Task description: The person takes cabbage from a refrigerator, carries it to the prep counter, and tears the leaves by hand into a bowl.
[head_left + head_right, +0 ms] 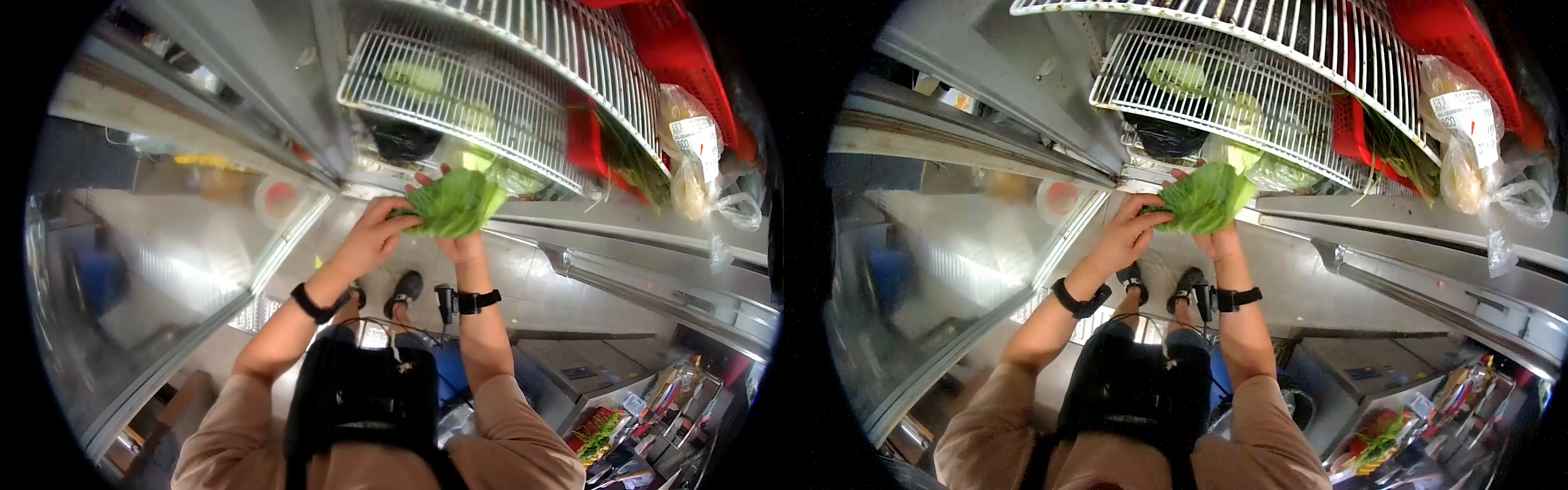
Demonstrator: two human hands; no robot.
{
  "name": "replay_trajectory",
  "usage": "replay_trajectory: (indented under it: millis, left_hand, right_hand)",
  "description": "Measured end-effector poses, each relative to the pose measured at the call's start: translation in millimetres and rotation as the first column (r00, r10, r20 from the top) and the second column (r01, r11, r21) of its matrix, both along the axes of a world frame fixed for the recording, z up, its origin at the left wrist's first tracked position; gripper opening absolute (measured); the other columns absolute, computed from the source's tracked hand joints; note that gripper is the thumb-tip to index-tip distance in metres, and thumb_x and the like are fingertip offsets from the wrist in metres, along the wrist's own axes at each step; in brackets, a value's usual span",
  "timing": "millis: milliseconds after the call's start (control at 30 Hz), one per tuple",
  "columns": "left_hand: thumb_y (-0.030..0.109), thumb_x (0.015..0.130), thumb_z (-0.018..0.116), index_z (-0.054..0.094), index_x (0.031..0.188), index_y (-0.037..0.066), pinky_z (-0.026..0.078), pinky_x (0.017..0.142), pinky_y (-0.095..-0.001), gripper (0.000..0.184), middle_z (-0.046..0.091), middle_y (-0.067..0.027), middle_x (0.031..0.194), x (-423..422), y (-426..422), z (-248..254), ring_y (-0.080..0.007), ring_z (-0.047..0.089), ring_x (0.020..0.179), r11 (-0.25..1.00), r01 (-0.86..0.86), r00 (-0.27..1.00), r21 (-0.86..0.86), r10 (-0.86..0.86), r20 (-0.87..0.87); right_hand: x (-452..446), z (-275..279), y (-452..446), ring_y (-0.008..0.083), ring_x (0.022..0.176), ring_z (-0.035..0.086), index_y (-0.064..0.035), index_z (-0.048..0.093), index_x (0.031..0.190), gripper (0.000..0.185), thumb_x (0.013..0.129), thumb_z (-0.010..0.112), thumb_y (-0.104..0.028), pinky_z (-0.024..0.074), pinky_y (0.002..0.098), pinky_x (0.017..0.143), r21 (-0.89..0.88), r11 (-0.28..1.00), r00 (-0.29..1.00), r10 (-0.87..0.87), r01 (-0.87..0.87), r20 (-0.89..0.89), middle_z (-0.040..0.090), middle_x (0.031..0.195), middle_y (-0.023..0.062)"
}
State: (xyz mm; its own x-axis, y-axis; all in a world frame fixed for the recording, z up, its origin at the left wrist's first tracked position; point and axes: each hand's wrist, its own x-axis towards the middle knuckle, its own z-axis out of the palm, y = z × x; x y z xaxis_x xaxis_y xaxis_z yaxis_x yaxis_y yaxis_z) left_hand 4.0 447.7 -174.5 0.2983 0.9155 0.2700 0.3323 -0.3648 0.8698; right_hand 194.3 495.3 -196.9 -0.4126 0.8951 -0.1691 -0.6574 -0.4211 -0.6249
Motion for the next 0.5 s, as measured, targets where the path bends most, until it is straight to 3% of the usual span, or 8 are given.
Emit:
replay_trajectory:
  millis: [67,133,200,267,300,367,433,500]
  left_hand:
    - [-0.010,0.073,0.059,0.065,0.113,0.007,0.044,0.094,-0.0366,0.045,0.052,-0.0113,0.120,2.1,2.2,2.9,-0.0300,0.050,0.114,0.999,0.035,0.999,0.006,-0.035,-0.040]
    - [-0.009,0.076,0.059,0.065,0.116,0.008,0.043,0.096,-0.0358,0.044,0.052,-0.0113,0.122,4.5,6.4,8.2,-0.0293,0.050,0.116,0.997,0.078,0.994,0.011,-0.076,-0.081]
    - [-0.002,0.080,0.063,0.062,0.120,0.007,0.040,0.101,-0.0372,0.041,0.050,-0.0113,0.127,3.9,11.9,14.6,-0.0302,0.048,0.120,0.957,0.217,0.974,-0.194,-0.201,0.100]
    - [0.003,0.081,0.064,0.061,0.121,0.006,0.038,0.103,-0.0380,0.040,0.049,-0.0119,0.129,3.1,24.5,14.8,-0.0304,0.047,0.123,0.958,0.202,0.978,-0.203,-0.187,0.089]
    - [0.008,0.083,0.066,0.060,0.122,0.005,0.037,0.105,-0.0388,0.039,0.048,-0.0125,0.132,2.6,32.7,14.1,-0.0307,0.045,0.125,0.960,0.180,0.982,-0.214,-0.165,0.088]
    - [0.016,0.086,0.066,0.053,0.130,0.004,0.035,0.106,-0.0415,0.048,0.045,-0.0167,0.135,6.2,58.0,2.5,-0.0345,0.043,0.128,0.980,0.089,0.996,-0.180,-0.086,0.023]
    - [0.020,0.088,0.066,0.043,0.137,0.000,0.034,0.106,-0.0450,0.058,0.041,-0.0227,0.137,20.1,88.4,-5.5,-0.0414,0.039,0.128,0.964,-0.235,0.945,0.126,0.257,-0.204]
    - [0.022,0.088,0.067,0.037,0.139,-0.002,0.032,0.106,-0.0496,0.063,0.037,-0.0279,0.140,30.2,121.9,-20.8,-0.0481,0.036,0.128,0.913,-0.318,0.861,0.256,0.391,-0.325]
  right_hand:
    - [0.6,2.8,-1.6,0.0323,0.127,0.047,-0.0148,0.032,0.146,0.064,0.095,0.051,-0.049,0.0427,0.0470,0.104,-0.086,0.996,0.959,-0.030,0.006,-0.280,0.042,0.142,0.0187]
    - [7.0,1.0,-1.8,0.0284,0.122,0.051,-0.0114,0.035,0.144,0.060,0.097,0.046,-0.047,0.0452,0.0431,0.100,-0.045,0.999,0.976,-0.037,0.028,-0.212,0.048,0.136,0.0166]
    - [17.9,-7.9,-2.0,0.0246,0.116,0.055,-0.0079,0.038,0.141,0.056,0.100,0.042,-0.046,0.0477,0.0393,0.097,0.000,0.999,0.988,-0.046,0.046,-0.145,0.053,0.130,0.0145]
    - [33.9,-28.6,1.8,0.0238,0.102,0.061,-0.0048,0.046,0.135,0.052,0.102,0.037,-0.044,0.0518,0.0370,0.088,-0.148,0.988,0.998,-0.042,0.035,-0.042,0.060,0.116,0.0139]
    - [38.6,-26.7,2.5,0.0238,0.102,0.061,-0.0048,0.046,0.135,0.052,0.102,0.037,-0.044,0.0518,0.0370,0.088,-0.142,0.989,0.998,-0.046,0.038,-0.053,0.060,0.116,0.0139]
    - [48.4,-17.1,-0.4,0.0226,0.092,0.062,-0.0030,0.051,0.128,0.049,0.102,0.036,-0.042,0.0525,0.0345,0.083,-0.253,0.964,0.996,-0.091,0.085,-0.011,0.063,0.105,0.0123]
    - [59.2,-15.8,0.7,0.0234,0.093,0.063,-0.0029,0.052,0.126,0.047,0.103,0.034,-0.040,0.0523,0.0353,0.084,-0.299,0.947,0.993,-0.114,0.118,0.031,0.063,0.104,0.0129]
    - [71.6,-21.5,-2.2,0.0239,0.093,0.062,-0.0031,0.052,0.125,0.047,0.103,0.033,-0.040,0.0518,0.0372,0.085,-0.346,0.916,0.977,-0.163,0.202,0.139,0.063,0.104,0.0131]
